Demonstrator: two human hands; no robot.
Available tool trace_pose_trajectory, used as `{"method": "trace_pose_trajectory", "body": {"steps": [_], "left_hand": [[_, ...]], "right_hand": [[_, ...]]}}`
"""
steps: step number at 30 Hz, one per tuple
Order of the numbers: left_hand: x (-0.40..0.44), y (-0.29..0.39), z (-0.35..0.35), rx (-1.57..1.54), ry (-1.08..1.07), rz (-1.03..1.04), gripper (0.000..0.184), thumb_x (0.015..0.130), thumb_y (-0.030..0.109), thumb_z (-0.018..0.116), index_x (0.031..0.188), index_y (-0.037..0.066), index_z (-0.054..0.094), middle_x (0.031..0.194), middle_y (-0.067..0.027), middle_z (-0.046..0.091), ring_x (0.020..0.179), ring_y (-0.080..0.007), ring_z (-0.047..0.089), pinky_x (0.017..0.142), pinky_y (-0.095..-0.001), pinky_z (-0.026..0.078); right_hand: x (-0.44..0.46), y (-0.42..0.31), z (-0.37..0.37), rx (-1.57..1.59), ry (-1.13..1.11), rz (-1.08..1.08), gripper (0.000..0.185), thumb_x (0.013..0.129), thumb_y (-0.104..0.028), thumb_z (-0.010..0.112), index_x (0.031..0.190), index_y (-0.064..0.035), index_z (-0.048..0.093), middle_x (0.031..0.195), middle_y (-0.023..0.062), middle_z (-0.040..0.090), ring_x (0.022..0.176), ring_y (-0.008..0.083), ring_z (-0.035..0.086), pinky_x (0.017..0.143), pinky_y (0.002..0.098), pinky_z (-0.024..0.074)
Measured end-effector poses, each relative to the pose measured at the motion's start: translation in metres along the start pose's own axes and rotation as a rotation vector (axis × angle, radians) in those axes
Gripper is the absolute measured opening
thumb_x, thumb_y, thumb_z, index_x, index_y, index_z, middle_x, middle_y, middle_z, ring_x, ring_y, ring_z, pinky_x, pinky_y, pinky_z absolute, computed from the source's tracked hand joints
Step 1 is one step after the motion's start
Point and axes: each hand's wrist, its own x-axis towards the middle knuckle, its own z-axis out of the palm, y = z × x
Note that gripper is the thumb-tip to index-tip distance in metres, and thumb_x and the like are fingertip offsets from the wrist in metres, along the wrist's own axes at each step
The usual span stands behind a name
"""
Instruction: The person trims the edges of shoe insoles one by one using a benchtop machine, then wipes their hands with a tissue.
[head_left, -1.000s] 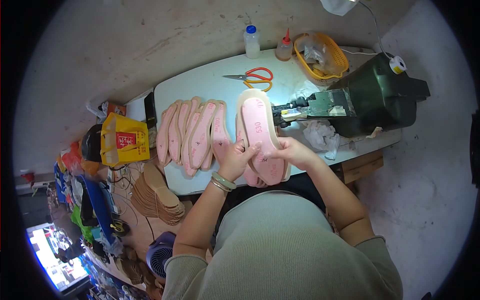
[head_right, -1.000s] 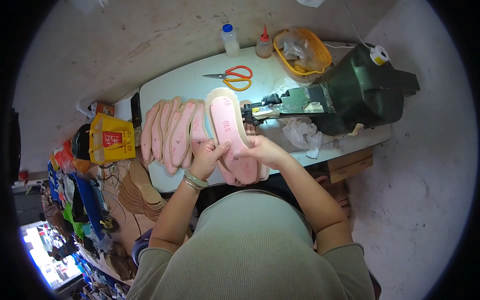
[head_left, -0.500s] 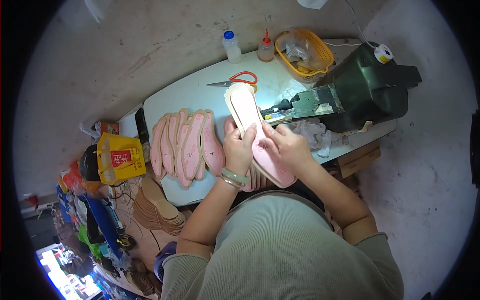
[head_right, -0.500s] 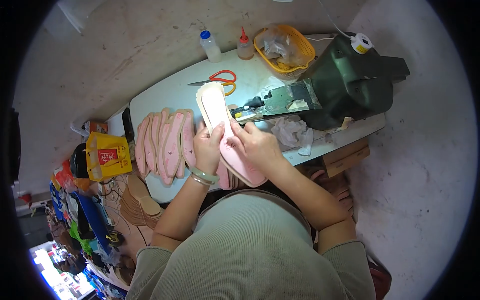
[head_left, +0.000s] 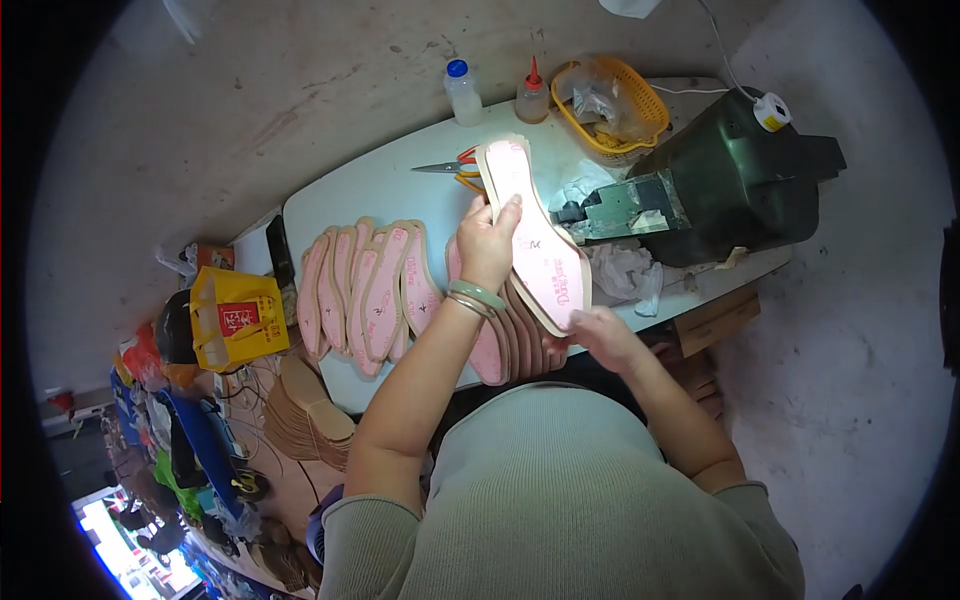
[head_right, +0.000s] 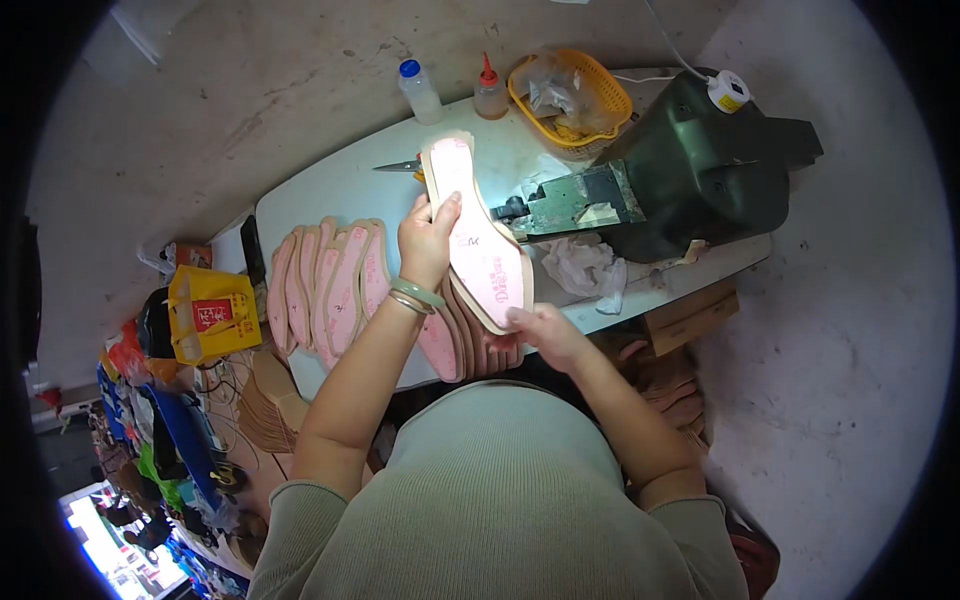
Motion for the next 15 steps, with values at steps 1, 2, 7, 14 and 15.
{"method": "trace_pose_trajectory", "body": {"steps": [1,2,7,14,15], "left_hand": [[0.002,0.0,-0.004,0.002,-0.004,-0.034,0.025,0.089,0.019,0.064,0.088,-0.006,0.07,0.102,-0.0129,0.063,0.089,-0.0241,0.062,0.079,-0.0336,0.046],[0.006,0.001,-0.009,0.041,-0.063,-0.051,0.032,0.088,0.021,0.065,0.104,-0.007,0.065,0.113,-0.0173,0.059,0.103,-0.0304,0.058,0.089,-0.0363,0.044],[0.035,0.008,-0.022,0.704,-0.016,0.467,0.072,0.082,0.033,0.07,0.135,-0.005,0.039,0.137,-0.0258,0.041,0.13,-0.0432,0.035,0.109,-0.0462,0.029],[0.08,0.038,-0.034,0.798,-0.85,0.595,0.045,0.078,0.042,0.073,0.112,0.014,0.068,0.096,-0.0088,0.061,0.101,-0.0277,0.053,0.091,-0.0413,0.041],[0.084,0.038,-0.035,0.804,-0.862,0.558,0.044,0.078,0.042,0.073,0.111,0.014,0.068,0.096,-0.0091,0.061,0.101,-0.0283,0.054,0.091,-0.0412,0.041]], "right_hand": [[0.003,0.0,0.009,0.081,-0.032,0.015,0.035,0.097,-0.03,0.053,0.103,0.0027,0.065,0.091,0.0105,0.067,0.074,0.0168,0.065,0.069,0.0283,0.0507],[0.006,0.0,0.016,0.075,0.008,-0.013,0.033,0.097,-0.029,0.054,0.099,0.002,0.064,0.087,0.0093,0.067,0.072,0.016,0.064,0.068,0.0282,0.0502],[0.029,-0.004,0.019,0.058,0.163,-0.107,0.027,0.096,-0.027,0.057,0.091,-0.0013,0.063,0.076,0.006,0.064,0.066,0.0132,0.06,0.062,0.0257,0.0481],[0.044,-0.037,0.03,0.165,0.233,-0.062,0.022,0.096,-0.026,0.057,0.087,-0.0069,0.063,0.071,0.0002,0.063,0.059,0.0077,0.057,0.056,0.0201,0.0452],[0.044,-0.04,0.031,0.197,0.215,-0.056,0.022,0.097,-0.026,0.057,0.087,-0.0071,0.063,0.071,-0.0004,0.063,0.057,0.0072,0.057,0.055,0.019,0.0449]]}}
